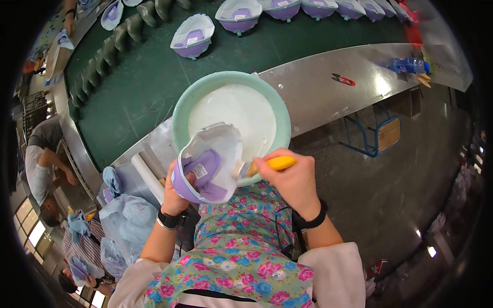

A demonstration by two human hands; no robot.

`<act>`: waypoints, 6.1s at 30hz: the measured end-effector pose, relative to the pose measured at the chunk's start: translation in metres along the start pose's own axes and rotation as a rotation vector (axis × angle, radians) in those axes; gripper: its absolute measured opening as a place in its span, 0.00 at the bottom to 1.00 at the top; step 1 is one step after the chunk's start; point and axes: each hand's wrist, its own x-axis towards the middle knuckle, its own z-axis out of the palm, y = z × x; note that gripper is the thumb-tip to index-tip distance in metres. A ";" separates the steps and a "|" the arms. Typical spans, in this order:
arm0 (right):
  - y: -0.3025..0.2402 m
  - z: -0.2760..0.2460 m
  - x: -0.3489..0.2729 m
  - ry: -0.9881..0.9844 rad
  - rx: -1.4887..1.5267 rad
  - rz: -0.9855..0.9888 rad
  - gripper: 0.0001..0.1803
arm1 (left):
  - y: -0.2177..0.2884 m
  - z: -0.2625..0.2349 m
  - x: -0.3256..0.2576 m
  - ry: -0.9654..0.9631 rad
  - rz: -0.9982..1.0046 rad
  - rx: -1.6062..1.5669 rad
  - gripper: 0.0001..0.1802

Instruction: The person paints the interior of purple shoe parts with white paint using a brush. They pick up each part from a conveyor belt, dip the brush into a bowl of white paint, and apply the paint to the inside surface before placing the part back on the belt.

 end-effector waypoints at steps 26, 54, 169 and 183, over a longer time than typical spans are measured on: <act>-0.073 0.003 0.012 -0.219 -0.107 -0.646 0.07 | 0.012 0.030 0.011 -0.189 -0.845 -0.716 0.19; -0.112 0.088 0.015 0.043 -0.064 -0.201 0.13 | 0.110 -0.306 0.081 1.434 0.453 1.268 0.36; -0.053 0.088 0.023 0.067 -0.064 0.034 0.06 | 0.023 -0.211 0.228 0.376 -0.060 -0.146 0.32; -0.079 0.168 0.019 -0.087 -0.331 -0.347 0.07 | 0.112 -0.378 0.050 1.021 0.289 0.897 0.41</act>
